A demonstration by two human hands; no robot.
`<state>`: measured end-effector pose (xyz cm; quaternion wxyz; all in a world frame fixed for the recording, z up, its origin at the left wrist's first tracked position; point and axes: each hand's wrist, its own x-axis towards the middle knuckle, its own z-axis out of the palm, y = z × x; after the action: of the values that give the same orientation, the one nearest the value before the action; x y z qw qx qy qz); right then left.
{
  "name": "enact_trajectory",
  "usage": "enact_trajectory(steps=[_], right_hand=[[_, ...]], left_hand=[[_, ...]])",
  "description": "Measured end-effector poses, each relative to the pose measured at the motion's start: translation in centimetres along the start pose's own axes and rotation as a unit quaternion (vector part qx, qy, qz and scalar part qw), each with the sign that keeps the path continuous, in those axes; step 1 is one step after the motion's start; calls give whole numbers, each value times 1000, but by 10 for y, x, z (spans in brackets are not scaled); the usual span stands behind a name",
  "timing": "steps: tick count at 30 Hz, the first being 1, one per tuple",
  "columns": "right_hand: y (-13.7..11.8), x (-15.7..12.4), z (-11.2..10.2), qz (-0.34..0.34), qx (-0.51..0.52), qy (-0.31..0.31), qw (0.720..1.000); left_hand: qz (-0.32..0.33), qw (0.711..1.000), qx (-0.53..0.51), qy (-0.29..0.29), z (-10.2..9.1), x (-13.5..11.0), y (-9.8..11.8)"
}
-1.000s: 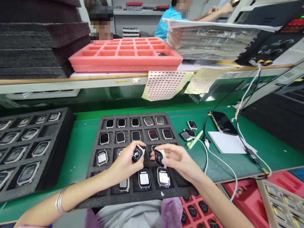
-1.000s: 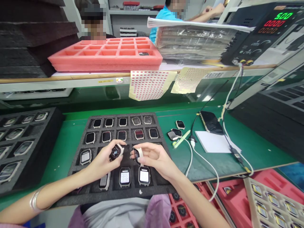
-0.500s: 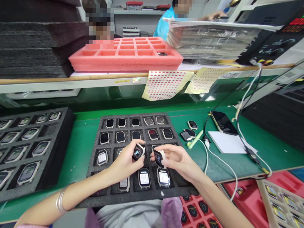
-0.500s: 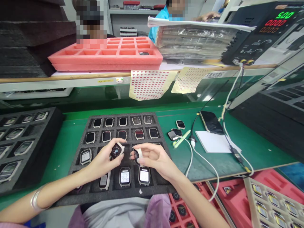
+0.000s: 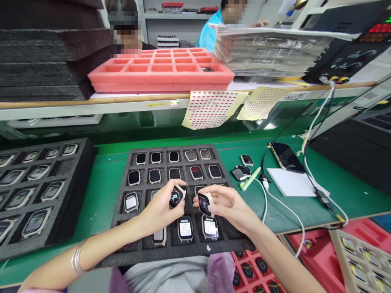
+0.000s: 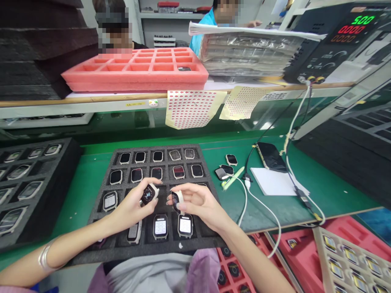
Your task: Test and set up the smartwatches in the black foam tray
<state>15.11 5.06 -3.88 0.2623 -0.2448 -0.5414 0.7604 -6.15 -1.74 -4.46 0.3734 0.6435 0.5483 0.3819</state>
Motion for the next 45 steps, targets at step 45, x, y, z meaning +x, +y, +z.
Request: enact_trajectory(steps=[45], right_hand=[[8, -3, 5, -34, -36, 34, 998]], left_hand=[[-98, 940, -327, -24, 6, 7, -4]])
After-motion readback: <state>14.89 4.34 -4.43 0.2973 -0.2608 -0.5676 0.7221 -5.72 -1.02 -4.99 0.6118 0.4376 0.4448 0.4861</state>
